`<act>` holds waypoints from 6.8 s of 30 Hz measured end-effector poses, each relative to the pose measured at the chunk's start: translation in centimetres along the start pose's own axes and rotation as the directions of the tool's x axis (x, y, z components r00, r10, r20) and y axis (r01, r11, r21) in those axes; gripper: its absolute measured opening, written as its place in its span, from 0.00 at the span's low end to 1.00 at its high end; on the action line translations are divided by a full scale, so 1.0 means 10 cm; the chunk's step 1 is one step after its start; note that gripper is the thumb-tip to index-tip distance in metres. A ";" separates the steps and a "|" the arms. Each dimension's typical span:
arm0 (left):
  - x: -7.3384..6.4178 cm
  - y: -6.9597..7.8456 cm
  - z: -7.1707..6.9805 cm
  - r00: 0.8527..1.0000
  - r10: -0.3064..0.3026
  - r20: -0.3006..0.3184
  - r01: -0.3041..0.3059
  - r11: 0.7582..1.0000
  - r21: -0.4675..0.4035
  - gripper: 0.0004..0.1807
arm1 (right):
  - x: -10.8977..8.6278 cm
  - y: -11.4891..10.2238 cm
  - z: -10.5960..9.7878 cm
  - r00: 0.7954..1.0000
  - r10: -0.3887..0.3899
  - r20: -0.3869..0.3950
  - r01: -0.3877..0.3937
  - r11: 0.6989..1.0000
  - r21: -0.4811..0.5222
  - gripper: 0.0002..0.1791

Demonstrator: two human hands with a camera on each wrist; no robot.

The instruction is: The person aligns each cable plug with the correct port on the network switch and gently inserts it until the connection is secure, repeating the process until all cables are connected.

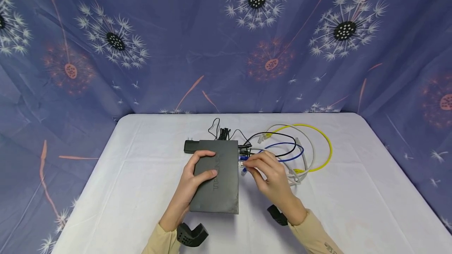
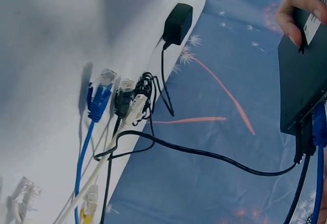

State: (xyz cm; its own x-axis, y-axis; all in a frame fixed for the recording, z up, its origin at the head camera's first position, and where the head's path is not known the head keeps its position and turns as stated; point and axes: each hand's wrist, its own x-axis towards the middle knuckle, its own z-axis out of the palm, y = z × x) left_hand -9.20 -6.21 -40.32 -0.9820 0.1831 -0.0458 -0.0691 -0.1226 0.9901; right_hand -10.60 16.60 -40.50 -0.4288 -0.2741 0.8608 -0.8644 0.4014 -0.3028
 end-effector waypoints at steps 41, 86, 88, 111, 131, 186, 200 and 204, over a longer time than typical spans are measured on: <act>0.00 -0.09 -0.18 0.996 -0.038 -0.082 0.039 0.999 0.003 0.23 | -0.52 0.19 -0.51 0.983 0.175 -0.050 -0.180 0.974 -0.140 0.10; -0.02 -0.14 -0.23 0.994 -0.059 -0.092 0.059 0.998 -0.005 0.23 | -1.06 0.41 -0.87 0.786 0.607 0.120 -0.513 0.748 -0.421 0.26; -0.02 -0.14 -0.23 0.994 -0.059 -0.091 0.059 0.998 -0.003 0.23 | -1.06 0.40 -0.87 0.775 0.618 0.133 -0.519 0.742 -0.424 0.26; -0.03 -0.15 -0.22 0.993 -0.067 -0.097 0.066 0.998 -0.014 0.23 | -1.06 0.40 -0.85 0.783 0.611 0.116 -0.499 0.729 -0.469 0.22; -0.02 -0.13 -0.20 0.993 -0.045 -0.105 0.046 0.999 0.010 0.24 | -0.78 0.22 -0.98 0.896 0.443 0.038 -0.397 0.836 -0.380 0.23; -0.05 -0.10 -0.10 0.996 -0.014 -0.086 0.014 1.000 -0.005 0.24 | -0.32 -0.01 -0.68 0.977 0.205 -0.061 -0.213 0.949 -0.231 0.18; -0.05 -0.09 -0.06 0.996 -0.010 -0.090 0.009 1.000 -0.013 0.24 | -0.30 -0.05 -0.50 0.975 0.217 -0.052 -0.223 0.945 -0.237 0.19; -0.05 -0.10 -0.04 0.996 -0.003 -0.085 0.001 1.000 -0.025 0.24 | -0.29 -0.08 -0.45 0.969 0.243 -0.037 -0.245 0.938 -0.246 0.20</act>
State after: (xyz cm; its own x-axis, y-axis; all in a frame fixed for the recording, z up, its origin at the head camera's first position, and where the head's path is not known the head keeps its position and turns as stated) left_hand -8.66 -6.58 -41.32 -0.9932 0.1000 -0.0599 -0.0742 -0.1468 0.9864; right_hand -7.49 21.00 -40.87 -0.6161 -0.1357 0.7759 -0.6411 0.6587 -0.3939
